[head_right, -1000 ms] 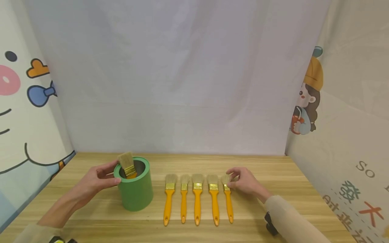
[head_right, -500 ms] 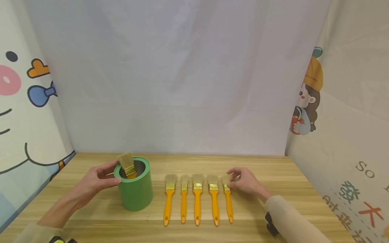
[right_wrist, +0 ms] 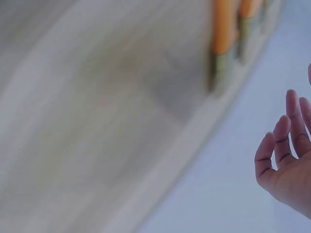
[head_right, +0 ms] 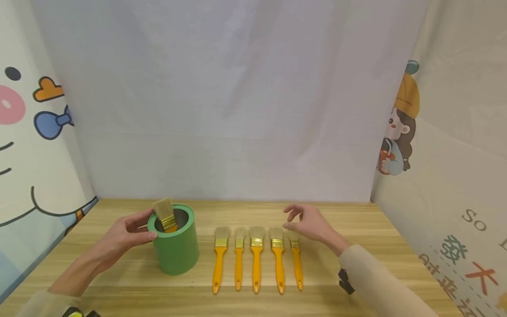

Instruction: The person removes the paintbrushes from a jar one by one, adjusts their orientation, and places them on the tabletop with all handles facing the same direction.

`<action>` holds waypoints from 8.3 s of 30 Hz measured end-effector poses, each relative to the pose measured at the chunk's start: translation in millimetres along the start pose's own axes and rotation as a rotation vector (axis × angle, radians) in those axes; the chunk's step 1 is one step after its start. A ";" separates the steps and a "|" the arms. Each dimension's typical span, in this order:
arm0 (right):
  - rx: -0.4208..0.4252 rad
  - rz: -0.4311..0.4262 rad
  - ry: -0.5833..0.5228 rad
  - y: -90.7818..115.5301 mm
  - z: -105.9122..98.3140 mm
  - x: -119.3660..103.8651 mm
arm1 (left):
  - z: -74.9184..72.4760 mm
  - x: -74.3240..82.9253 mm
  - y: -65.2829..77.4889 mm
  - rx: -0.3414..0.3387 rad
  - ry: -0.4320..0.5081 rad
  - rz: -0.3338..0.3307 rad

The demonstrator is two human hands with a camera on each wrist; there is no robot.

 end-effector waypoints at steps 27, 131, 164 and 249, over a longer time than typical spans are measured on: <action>-0.103 -0.273 -0.158 -85.5 100.2 -179.2 | -0.5 1.4 1.6 -0.004 0.013 0.004; 0.006 -0.483 -0.225 -100.7 105.1 -229.3 | 1.6 0.9 0.8 -0.037 0.006 0.054; 0.304 -0.610 -0.322 -91.2 16.3 -250.6 | 1.6 0.6 1.2 -0.022 0.013 0.053; -0.099 0.142 -0.351 42.7 -27.5 74.5 | 1.3 1.6 3.2 -0.016 -0.012 0.076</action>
Point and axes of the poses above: each hand's wrist, its own y-axis away from the middle knuckle, its own z-axis out of the palm, x = y × z, the point moved 4 cm from there along -y, towards the middle knuckle, and after that the axes turned 1 degree about -y, right-handed, at the moved point
